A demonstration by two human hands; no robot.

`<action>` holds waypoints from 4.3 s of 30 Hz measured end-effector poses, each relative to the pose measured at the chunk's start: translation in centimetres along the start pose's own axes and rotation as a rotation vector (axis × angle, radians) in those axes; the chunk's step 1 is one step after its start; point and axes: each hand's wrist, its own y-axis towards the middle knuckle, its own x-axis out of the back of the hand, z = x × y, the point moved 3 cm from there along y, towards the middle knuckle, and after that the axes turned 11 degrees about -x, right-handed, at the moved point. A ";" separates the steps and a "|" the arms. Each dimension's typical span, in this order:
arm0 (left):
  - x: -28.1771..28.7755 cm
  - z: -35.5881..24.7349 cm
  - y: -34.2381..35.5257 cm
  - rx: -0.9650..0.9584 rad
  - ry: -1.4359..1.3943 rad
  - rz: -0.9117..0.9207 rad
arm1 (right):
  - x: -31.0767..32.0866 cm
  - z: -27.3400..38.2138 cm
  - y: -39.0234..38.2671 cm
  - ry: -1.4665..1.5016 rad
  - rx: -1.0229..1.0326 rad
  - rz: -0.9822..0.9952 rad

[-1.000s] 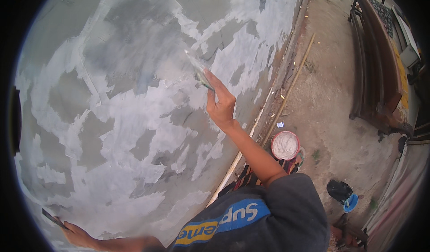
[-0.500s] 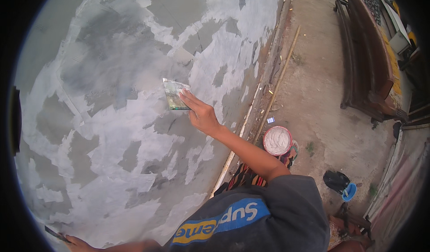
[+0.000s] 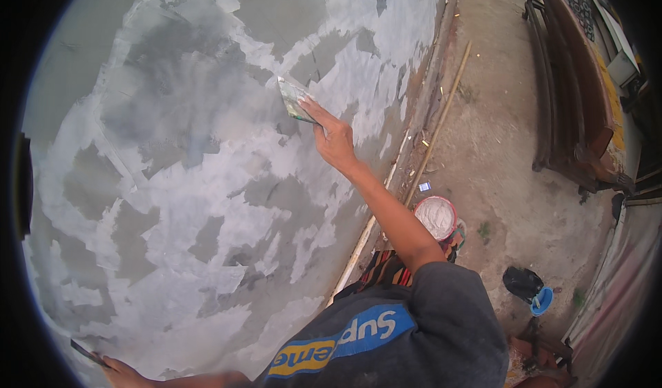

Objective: The person uses a putty knife to spread white plaster onto a gray wall, repeatedly scooping material from a bucket and smoothing it across the surface. The person occasionally scrapes excess plaster from the tool back into the bucket.

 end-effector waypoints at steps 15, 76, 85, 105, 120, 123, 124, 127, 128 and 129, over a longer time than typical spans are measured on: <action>0.3 0.7 0.0 0.031 -0.053 0.025 | -0.4 -2.1 -0.8 0.006 -0.053 -0.113; 49.1 -49.1 -18.6 1.162 -2.734 1.615 | 30.2 8.4 -20.6 -0.029 -0.647 0.707; 53.7 -51.9 -19.6 1.000 -2.891 1.748 | 36.0 4.4 -22.3 -0.279 -0.350 0.634; 49.0 -43.6 -16.6 1.450 -2.932 1.173 | 43.2 12.6 -12.0 -0.797 -0.077 0.821; 51.8 -44.6 -15.4 1.420 -2.963 1.165 | 42.6 14.5 -13.4 -0.894 0.019 0.748; 52.0 -44.6 -15.4 1.407 -2.938 1.216 | 42.7 13.6 -13.7 -0.875 0.034 0.742; 52.0 -44.6 -15.4 1.405 -2.925 1.234 | 42.8 13.5 -13.7 -0.887 0.009 0.745; 52.0 -44.5 -15.1 1.350 -2.951 1.185 | 42.7 13.5 -13.7 -0.907 -0.043 0.746; 51.8 -44.5 -15.1 1.307 -2.960 1.190 | 42.7 13.5 -13.7 -0.907 -0.049 0.742; 51.5 -44.6 -15.2 1.265 -2.968 1.196 | 42.7 13.5 -13.7 -0.907 -0.056 0.739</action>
